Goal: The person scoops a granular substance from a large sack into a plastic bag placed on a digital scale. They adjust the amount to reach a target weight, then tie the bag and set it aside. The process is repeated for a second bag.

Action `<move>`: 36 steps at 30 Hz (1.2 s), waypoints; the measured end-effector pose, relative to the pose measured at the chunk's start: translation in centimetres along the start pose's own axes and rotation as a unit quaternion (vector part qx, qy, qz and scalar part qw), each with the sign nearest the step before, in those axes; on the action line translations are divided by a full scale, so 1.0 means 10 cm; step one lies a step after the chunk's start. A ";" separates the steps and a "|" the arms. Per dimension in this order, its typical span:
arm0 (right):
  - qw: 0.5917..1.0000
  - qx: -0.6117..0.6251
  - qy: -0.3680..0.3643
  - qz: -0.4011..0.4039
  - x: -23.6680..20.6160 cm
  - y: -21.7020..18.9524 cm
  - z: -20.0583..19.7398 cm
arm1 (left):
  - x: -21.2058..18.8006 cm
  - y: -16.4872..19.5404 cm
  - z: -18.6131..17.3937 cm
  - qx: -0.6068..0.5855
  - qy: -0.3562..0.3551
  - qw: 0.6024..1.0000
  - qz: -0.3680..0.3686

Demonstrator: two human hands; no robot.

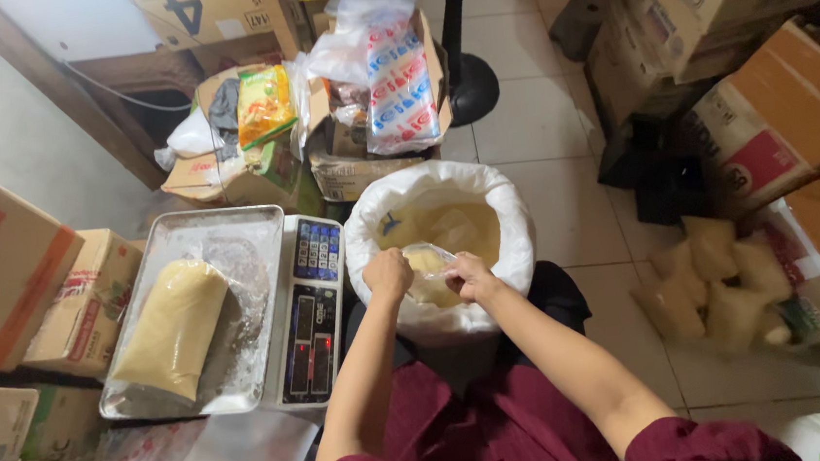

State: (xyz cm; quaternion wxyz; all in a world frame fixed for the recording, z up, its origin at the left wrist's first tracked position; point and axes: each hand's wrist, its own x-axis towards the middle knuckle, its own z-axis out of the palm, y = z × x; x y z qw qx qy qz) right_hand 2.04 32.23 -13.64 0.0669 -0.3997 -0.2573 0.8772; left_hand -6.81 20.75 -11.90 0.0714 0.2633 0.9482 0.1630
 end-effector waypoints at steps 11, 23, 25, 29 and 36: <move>0.976 -0.106 -0.124 -0.145 0.02 -0.47 -0.05 | 0.08 -0.06 -0.41 -0.058 0.001 0.998 -0.004; 0.977 -0.114 -0.114 -0.136 -0.31 -1.31 0.77 | -0.22 -0.10 -1.72 -0.176 0.014 0.984 0.008; 0.974 -0.111 -0.143 -0.134 -0.36 -1.35 1.05 | -0.26 -0.25 -1.93 -0.233 0.021 0.972 0.035; 0.959 -0.114 -0.234 -0.111 -0.48 -1.21 1.67 | -0.40 -0.65 -2.36 -0.355 0.032 0.933 0.051; 0.923 -0.151 -0.335 -0.117 -0.60 -0.46 2.70 | -0.87 -1.43 -2.99 -0.340 0.096 0.935 -0.032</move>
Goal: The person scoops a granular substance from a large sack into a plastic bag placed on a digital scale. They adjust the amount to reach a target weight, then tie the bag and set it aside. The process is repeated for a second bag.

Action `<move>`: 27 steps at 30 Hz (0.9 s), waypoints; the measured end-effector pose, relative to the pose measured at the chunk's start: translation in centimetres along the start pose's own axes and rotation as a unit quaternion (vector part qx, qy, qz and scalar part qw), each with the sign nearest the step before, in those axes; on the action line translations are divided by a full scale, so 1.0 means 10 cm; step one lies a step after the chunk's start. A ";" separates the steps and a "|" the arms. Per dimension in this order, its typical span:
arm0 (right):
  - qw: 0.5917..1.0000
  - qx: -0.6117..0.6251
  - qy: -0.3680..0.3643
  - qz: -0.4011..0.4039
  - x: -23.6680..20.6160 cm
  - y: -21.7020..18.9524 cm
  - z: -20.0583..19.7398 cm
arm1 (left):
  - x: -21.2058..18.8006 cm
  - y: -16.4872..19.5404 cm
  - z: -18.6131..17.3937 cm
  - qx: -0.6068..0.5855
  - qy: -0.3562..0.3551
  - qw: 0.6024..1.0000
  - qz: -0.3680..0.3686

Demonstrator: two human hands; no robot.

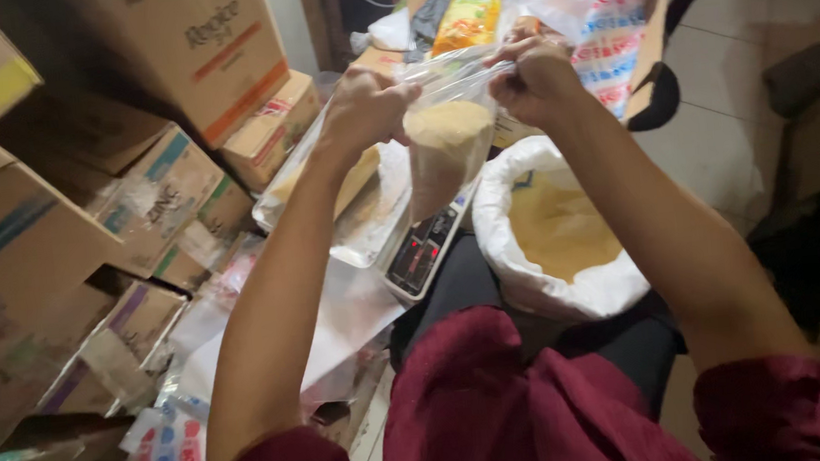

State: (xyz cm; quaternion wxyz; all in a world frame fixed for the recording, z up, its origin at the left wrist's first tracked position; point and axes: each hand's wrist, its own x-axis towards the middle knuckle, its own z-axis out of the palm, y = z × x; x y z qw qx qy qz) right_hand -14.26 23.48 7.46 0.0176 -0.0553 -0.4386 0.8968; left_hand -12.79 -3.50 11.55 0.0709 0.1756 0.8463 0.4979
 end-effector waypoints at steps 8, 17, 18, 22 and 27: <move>0.992 -0.082 -0.004 0.096 0.41 1.07 0.77 | -0.16 -0.99 -0.56 -0.007 0.085 0.989 -0.117; 0.988 -0.103 -0.028 0.109 0.62 1.57 0.93 | -0.23 -1.64 -0.48 -0.197 0.209 0.956 -0.056; 0.989 -0.091 -0.036 0.107 0.65 1.57 0.92 | -0.22 -1.62 -0.45 -0.244 0.214 0.945 -0.047; 0.991 -0.062 -0.022 0.114 0.78 1.56 0.87 | -0.20 -1.55 -0.43 -0.320 0.197 0.926 -0.038; 0.992 -0.081 -0.024 0.095 0.85 1.68 0.87 | -0.14 -1.61 -0.42 -0.256 0.248 0.934 -0.025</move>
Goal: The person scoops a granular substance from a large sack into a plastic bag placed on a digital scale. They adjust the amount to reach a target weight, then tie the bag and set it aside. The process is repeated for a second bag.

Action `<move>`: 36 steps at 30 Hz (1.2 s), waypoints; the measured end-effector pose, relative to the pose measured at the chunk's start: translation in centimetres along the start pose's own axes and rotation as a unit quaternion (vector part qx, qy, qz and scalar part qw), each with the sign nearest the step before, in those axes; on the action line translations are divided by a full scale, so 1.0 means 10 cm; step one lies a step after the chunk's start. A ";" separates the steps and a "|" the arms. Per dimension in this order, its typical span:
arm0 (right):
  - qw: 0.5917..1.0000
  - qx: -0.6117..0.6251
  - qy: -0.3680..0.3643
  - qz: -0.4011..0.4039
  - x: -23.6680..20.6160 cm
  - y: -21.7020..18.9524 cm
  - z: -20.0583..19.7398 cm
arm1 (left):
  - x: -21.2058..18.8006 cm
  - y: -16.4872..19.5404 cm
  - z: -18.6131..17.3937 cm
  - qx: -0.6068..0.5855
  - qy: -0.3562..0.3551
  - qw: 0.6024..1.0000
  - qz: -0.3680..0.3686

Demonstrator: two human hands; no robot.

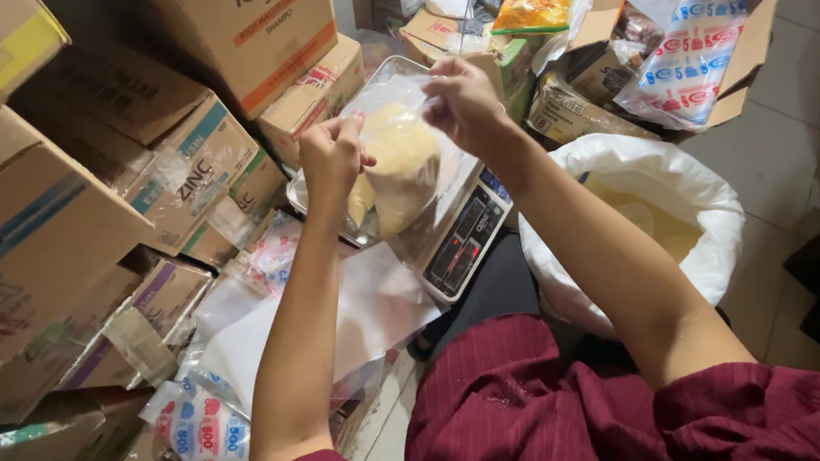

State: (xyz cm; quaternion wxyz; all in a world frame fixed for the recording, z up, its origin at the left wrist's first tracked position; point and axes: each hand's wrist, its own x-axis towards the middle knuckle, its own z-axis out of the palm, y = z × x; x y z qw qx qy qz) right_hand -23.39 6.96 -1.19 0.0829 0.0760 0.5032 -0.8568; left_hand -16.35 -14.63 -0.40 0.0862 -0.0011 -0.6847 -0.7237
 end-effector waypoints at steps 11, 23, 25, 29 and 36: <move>0.996 -0.060 -0.067 0.002 -0.37 -0.01 -0.05 | -0.51 -1.09 0.39 0.184 0.137 0.942 0.244; 0.997 -0.005 0.033 0.072 -0.57 0.44 -0.95 | -0.71 -1.30 0.50 0.161 0.115 0.966 0.165; 0.995 -0.007 0.016 0.097 -0.59 0.62 -1.17 | -0.83 -1.31 0.44 0.178 0.115 0.967 0.145; 0.990 -0.037 -0.031 0.132 -0.66 0.98 -1.45 | -1.11 -1.35 0.34 0.227 0.119 0.957 0.136; 0.900 -0.356 -0.164 0.190 -1.17 1.85 -1.43 | -1.54 -1.62 0.25 0.404 0.101 0.905 0.087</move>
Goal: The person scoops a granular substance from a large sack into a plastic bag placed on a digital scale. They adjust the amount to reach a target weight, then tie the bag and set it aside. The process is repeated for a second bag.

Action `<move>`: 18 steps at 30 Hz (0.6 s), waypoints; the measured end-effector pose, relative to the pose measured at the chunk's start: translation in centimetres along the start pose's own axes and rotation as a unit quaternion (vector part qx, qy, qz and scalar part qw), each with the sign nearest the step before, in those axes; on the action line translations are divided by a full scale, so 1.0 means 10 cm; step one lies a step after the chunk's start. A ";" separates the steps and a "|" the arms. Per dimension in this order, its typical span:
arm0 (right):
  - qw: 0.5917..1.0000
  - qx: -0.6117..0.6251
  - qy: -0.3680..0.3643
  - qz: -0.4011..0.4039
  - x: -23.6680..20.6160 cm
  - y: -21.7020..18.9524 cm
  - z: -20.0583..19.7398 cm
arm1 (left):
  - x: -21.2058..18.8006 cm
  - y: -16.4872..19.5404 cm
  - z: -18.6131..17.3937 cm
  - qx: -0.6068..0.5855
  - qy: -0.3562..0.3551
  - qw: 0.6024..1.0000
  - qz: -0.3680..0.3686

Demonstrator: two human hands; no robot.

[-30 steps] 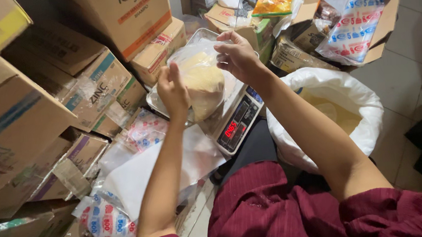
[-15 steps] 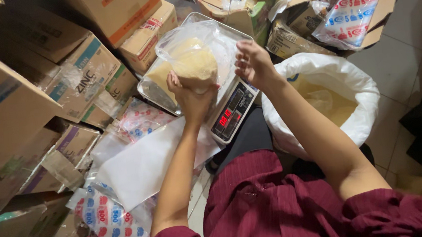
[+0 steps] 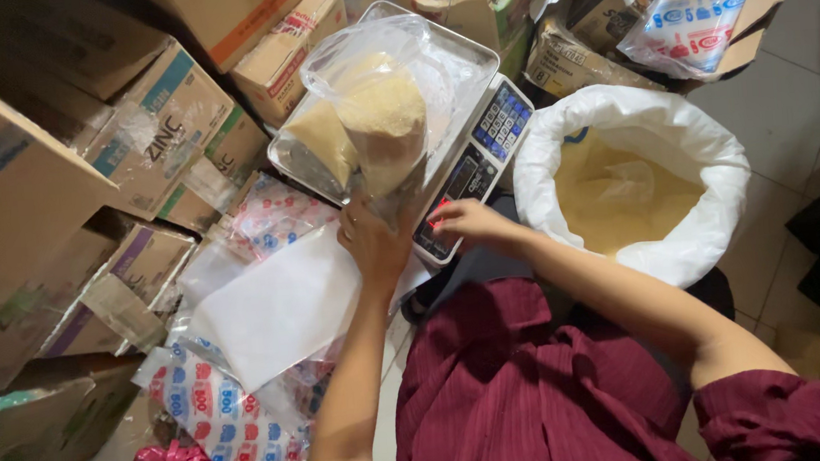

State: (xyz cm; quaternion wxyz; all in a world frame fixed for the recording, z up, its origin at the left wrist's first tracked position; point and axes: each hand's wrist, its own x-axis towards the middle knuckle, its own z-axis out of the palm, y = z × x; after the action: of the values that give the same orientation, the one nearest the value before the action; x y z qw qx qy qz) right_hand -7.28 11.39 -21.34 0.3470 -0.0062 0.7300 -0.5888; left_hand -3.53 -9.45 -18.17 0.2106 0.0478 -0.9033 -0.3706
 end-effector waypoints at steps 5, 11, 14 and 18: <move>0.975 -0.133 0.059 -0.168 -0.08 0.36 0.61 | -0.15 -0.14 0.01 0.014 0.007 0.996 0.091; 0.957 -0.184 0.066 -0.213 -0.07 0.52 0.97 | -0.36 -0.30 0.03 0.018 0.025 0.993 0.111; 0.943 -0.225 0.062 -0.238 -0.06 0.54 1.15 | -0.43 -0.40 0.02 0.039 0.014 0.997 0.071; 0.965 -0.221 0.035 -0.137 -0.07 0.48 1.31 | -0.46 -0.47 -0.07 0.105 0.007 0.992 0.064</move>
State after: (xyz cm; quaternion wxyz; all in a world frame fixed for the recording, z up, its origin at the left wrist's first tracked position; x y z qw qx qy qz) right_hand 1.93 1.95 -25.97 0.2271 -0.1623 0.8460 -0.4542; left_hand 0.61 -12.20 -22.58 0.2346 0.0141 -0.9370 -0.2586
